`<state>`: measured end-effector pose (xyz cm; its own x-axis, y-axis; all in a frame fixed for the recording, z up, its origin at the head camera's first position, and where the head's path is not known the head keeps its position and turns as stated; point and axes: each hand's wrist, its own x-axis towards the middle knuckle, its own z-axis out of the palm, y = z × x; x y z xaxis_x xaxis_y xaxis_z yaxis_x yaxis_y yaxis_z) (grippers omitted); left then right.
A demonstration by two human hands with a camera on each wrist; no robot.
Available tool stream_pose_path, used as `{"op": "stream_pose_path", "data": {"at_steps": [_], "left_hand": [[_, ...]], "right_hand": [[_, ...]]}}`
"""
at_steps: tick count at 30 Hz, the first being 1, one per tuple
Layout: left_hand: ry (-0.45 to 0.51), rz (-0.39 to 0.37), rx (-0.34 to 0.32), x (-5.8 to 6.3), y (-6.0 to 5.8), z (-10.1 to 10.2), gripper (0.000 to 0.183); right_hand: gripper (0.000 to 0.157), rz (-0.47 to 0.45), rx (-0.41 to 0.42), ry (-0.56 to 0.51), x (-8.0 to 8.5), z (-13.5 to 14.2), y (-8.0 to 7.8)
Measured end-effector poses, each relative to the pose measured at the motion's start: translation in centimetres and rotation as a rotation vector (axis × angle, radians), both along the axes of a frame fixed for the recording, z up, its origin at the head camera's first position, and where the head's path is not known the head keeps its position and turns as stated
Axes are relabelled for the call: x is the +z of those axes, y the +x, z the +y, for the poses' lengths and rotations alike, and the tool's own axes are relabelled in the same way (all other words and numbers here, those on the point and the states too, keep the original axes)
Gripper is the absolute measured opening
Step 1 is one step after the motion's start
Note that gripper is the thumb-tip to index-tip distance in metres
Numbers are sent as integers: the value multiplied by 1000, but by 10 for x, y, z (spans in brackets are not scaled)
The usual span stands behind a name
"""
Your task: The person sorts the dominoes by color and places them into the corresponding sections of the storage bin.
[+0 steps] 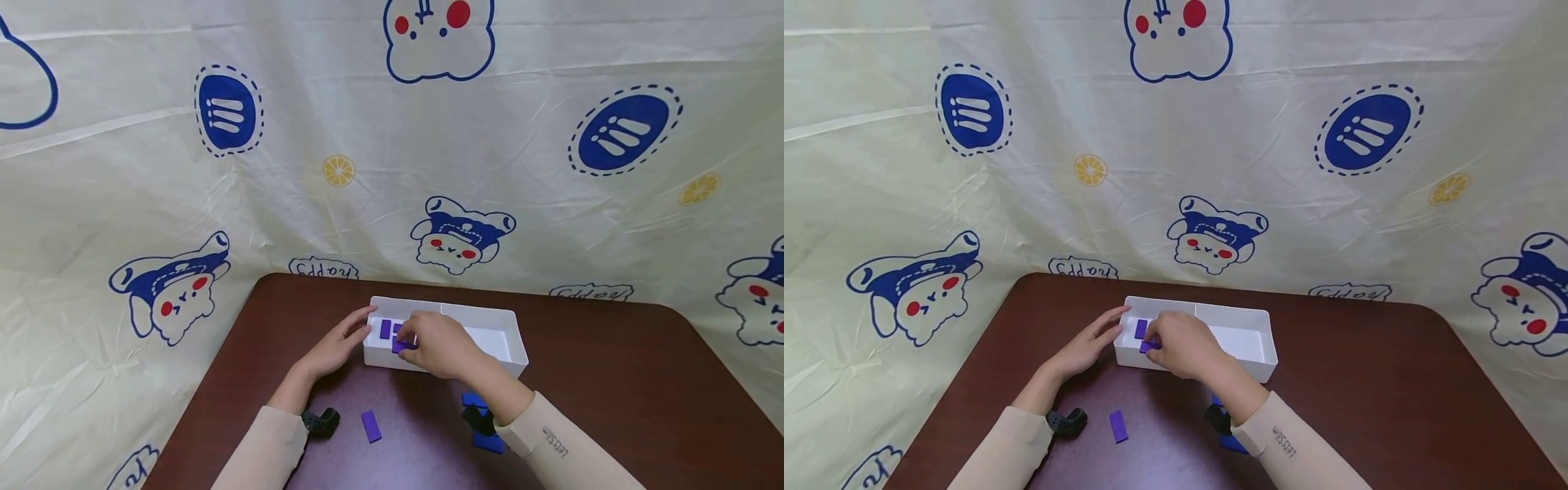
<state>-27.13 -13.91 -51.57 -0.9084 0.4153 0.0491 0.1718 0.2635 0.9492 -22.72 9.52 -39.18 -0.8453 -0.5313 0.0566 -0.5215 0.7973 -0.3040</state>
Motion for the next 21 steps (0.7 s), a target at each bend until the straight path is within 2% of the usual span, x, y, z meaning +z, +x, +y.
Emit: {"op": "stream_pose_path", "data": {"at_steps": [6, 21], "left_hand": [[-1, 3, 2, 0, 0, 0, 50], [2, -20, 13, 0, 0, 0, 51]], "right_hand": [[22, -29, -30, 5, 0, -10, -19], [16, -67, -57, 4, -24, -31, -51]]}}
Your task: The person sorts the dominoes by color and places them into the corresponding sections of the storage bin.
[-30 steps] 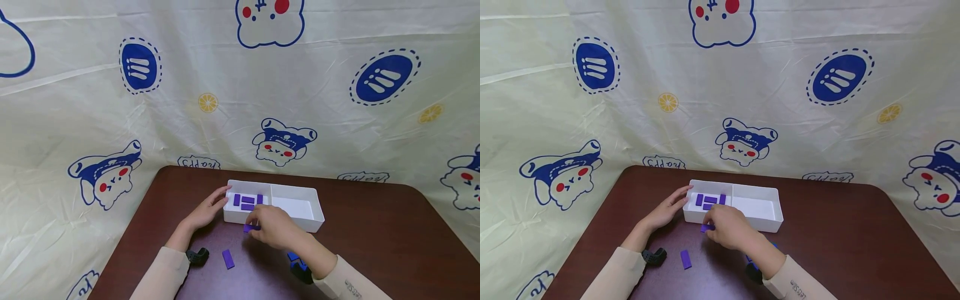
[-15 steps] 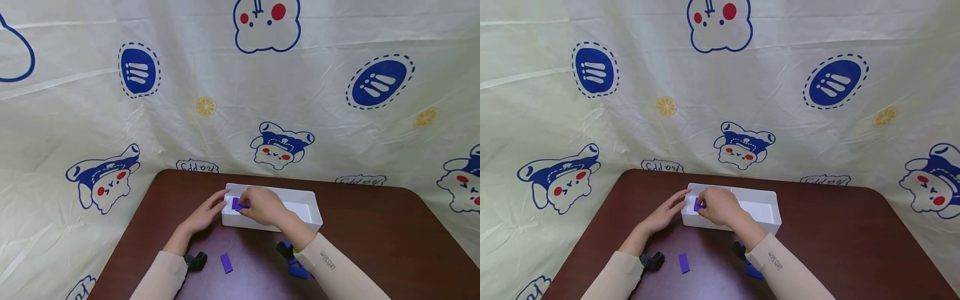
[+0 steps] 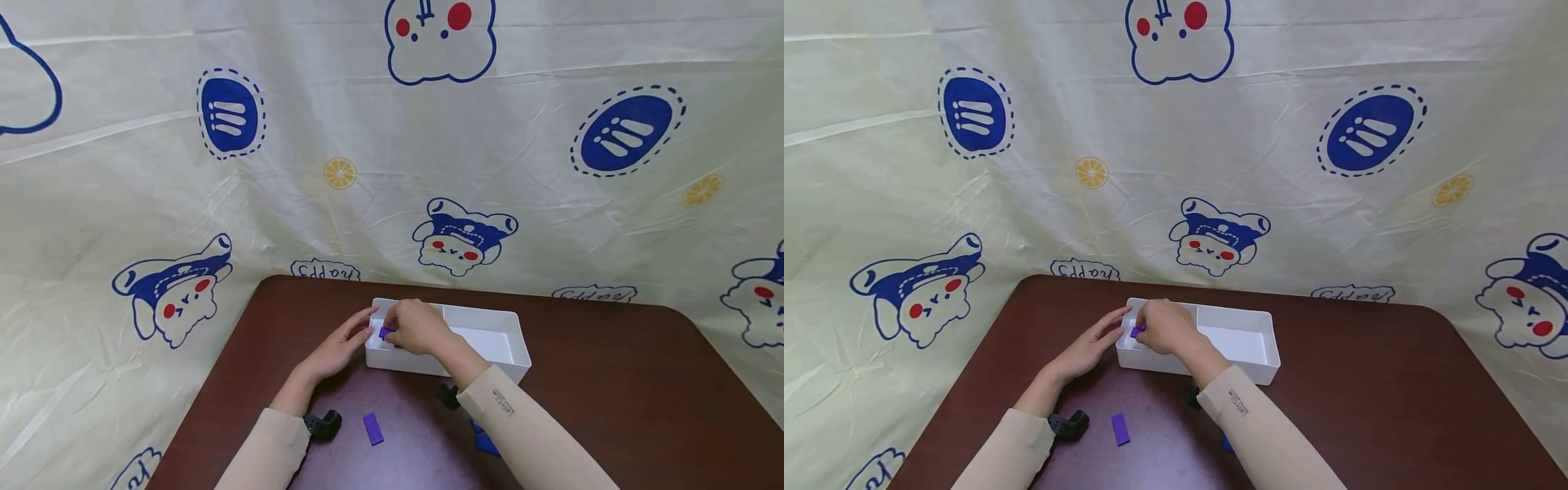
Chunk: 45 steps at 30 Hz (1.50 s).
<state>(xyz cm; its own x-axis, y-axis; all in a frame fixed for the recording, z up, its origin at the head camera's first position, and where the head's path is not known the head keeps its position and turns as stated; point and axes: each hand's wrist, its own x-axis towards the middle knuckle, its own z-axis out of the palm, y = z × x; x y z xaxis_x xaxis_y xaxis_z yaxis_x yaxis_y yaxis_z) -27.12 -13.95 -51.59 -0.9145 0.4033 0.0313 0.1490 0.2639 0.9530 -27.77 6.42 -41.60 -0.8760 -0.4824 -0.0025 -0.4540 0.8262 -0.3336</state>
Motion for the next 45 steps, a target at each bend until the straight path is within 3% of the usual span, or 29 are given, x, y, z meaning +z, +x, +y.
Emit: {"op": "stream_pose_path", "data": {"at_steps": [7, 21, 45], "left_hand": [[12, 6, -8, 2, 0, 1, 51], [27, 6, -31, 1, 1, 0, 52], [33, 1, -28, 0, -1, 3, 51]], "right_hand": [[14, -15, -2, 0, -11, -4, -10], [11, -50, 25, 41, -24, -16, -15], [9, -78, 11, 114, -30, -20, -24]]}}
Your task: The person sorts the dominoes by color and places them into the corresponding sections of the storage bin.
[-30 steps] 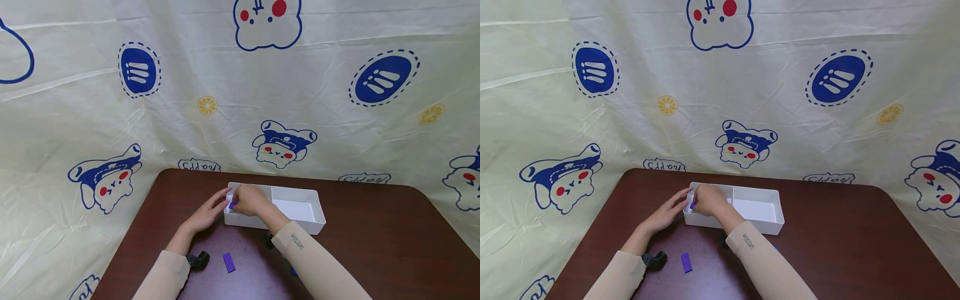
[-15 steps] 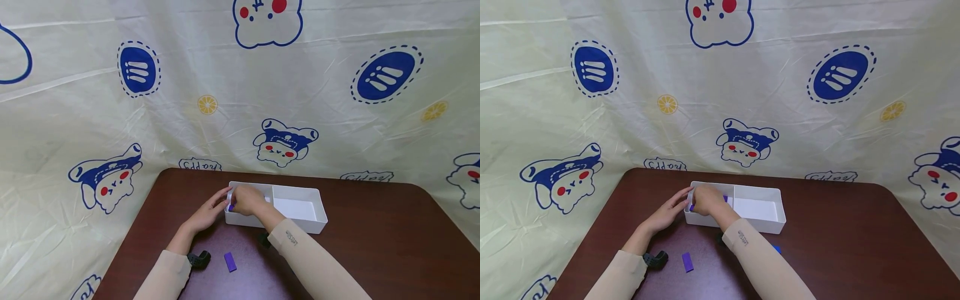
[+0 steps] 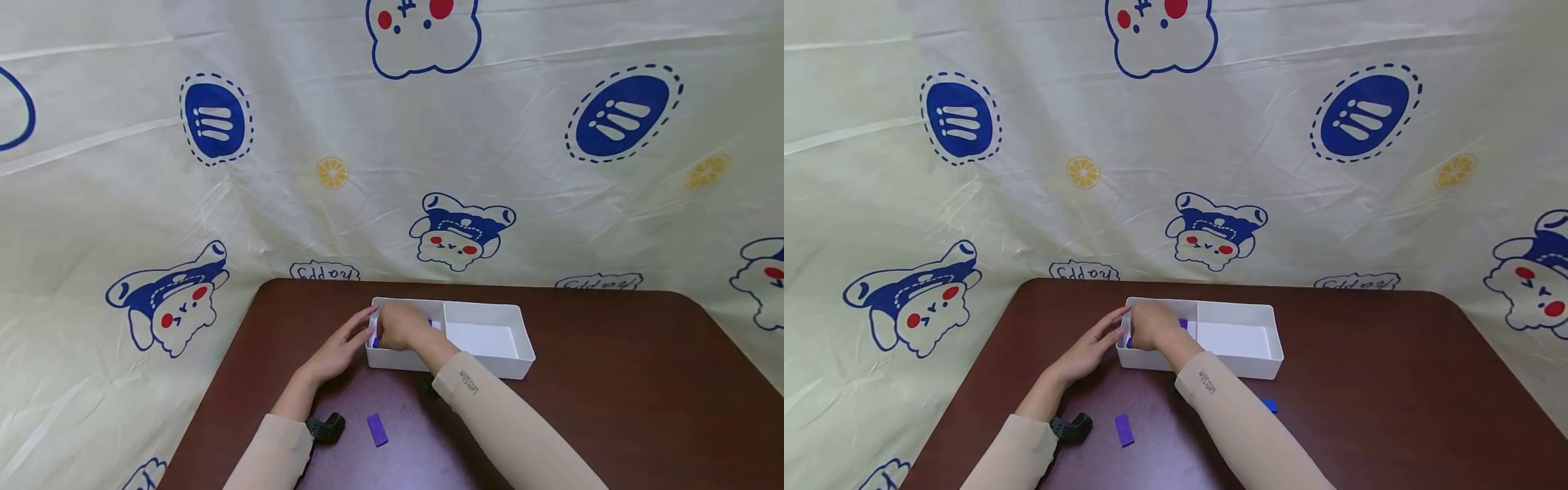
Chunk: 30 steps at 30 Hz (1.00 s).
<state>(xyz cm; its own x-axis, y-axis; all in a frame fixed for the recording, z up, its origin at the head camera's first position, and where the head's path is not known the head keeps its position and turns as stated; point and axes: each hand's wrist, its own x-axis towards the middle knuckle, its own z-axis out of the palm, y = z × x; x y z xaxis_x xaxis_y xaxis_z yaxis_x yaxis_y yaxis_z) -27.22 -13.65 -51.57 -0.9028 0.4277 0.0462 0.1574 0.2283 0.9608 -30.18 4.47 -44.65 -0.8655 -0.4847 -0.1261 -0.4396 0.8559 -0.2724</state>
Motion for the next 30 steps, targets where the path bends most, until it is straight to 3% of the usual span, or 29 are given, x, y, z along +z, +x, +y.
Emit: {"op": "stream_pose_path", "data": {"at_steps": [7, 30], "left_hand": [[4, -2, 16, -2, 2, -3, 51], [-4, -2, 9, -1, 1, -1, 50]], "right_hand": [[2, -16, 7, 16, -1, -5, -1], [5, -24, -4, -8, -5, -2, -3]]}}
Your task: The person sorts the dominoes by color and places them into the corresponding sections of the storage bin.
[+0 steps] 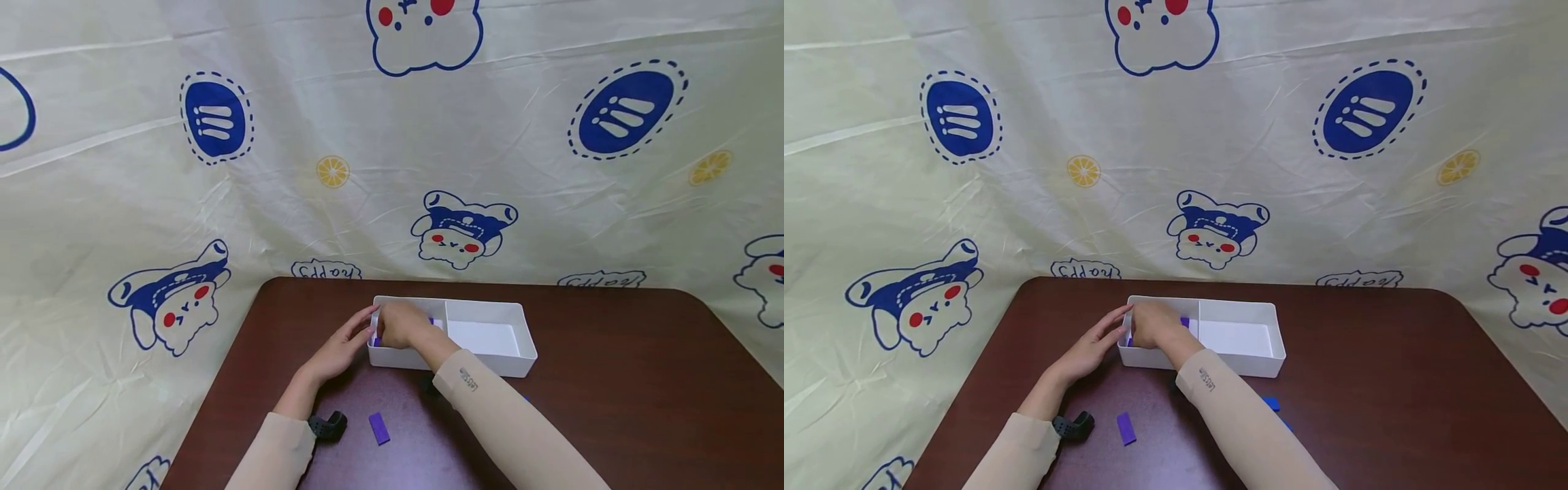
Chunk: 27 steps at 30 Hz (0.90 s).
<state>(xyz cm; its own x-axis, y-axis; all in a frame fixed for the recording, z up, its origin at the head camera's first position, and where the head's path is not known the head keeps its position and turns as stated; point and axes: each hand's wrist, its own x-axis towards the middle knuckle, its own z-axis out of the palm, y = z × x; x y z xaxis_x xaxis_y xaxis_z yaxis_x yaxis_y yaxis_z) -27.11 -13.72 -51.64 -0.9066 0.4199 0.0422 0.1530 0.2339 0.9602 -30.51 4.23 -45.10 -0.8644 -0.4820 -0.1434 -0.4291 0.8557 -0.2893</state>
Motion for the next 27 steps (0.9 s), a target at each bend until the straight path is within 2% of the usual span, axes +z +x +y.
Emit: {"op": "stream_pose_path", "data": {"at_steps": [4, 13, 27], "left_hand": [[-2, -3, 2, 1, -1, -1, 50], [-3, -11, -8, 2, 1, -2, 51], [-9, -9, 8, 3, 1, -1, 50]], "right_hand": [[5, -5, -10, -6, 0, 1, -1], [16, -29, -22, -17, 2, 6, 1], [22, 39, 6, -67, 21, 16, 15]]}}
